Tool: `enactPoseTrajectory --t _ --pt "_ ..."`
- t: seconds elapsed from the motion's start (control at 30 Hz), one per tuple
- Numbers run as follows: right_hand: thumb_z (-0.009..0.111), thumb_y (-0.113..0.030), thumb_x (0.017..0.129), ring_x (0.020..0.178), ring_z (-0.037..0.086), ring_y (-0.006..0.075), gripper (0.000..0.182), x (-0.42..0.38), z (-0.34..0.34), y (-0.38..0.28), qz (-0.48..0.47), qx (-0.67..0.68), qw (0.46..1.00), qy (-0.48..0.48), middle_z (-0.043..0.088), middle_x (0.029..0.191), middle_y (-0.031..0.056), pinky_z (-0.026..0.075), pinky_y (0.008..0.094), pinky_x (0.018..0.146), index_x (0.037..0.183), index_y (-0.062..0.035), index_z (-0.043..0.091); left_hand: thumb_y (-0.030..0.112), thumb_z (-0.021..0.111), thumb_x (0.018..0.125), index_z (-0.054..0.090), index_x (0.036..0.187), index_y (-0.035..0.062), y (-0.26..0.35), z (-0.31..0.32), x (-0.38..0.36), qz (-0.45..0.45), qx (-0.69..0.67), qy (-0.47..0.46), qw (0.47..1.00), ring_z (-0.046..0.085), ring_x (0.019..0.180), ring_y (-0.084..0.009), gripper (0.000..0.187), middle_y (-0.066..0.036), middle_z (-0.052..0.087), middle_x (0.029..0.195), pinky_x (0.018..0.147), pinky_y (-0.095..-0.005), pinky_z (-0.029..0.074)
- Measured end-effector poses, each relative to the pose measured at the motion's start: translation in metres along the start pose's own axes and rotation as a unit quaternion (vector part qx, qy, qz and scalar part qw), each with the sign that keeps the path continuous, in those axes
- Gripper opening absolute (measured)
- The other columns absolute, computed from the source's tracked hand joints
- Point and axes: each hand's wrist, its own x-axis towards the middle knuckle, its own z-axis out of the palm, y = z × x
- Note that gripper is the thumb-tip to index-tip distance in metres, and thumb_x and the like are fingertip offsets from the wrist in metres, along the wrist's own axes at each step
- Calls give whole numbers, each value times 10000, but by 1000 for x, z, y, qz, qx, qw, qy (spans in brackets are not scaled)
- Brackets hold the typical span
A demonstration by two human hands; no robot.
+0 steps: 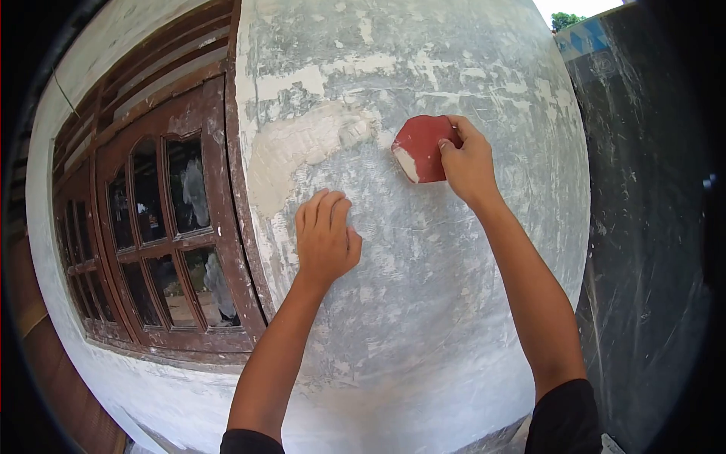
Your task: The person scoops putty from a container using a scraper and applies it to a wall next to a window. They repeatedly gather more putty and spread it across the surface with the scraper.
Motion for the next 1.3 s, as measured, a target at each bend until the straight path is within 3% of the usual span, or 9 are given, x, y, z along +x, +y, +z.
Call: enactPoseTrajectory --t 0.33,0.7,1.07,1.1,1.3 --pt "522 -6 866 941 678 280 305 -55 -85 46 75 -27 995 -56 694 1020 188 504 367 859 1158 17 609 62 592 696 532 1149 29 105 46 -2 -27 -129 11 991 504 1126 -336 458 -142 555 1158 956 -459 349" --pt "509 16 912 934 651 195 270 -138 -227 70 209 -110 972 -7 685 1044 135 496 322 845 1167 12 597 35 596 694 532 1151 26 252 88 -47 -84 -332 -39 939 515 1070 -340 461 -152 559 1136 915 -453 383" --pt "490 35 933 964 623 161 294 -275 -350 44 379 -199 900 86 667 1097 113 481 290 877 1213 27 579 -27 589 723 496 1177 11 421 65 -118 -138 -561 -158 801 540 1033 -378 465 -185 559 1128 892 -452 442" --pt "508 30 920 954 642 175 294 -291 -363 42 386 -213 893 92 681 1078 124 494 298 862 1205 29 585 -1 589 725 509 1191 21 437 61 -127 -139 -567 -163 795 554 1000 -349 474 -162 568 1129 840 -434 443" --pt "542 27 919 931 661 177 289 -387 -451 32 462 -232 846 132 699 1047 133 508 293 838 1205 38 585 -8 581 744 500 1202 10 543 28 -189 -143 -636 -253 714 565 1005 -366 465 -180 578 1118 851 -450 468"
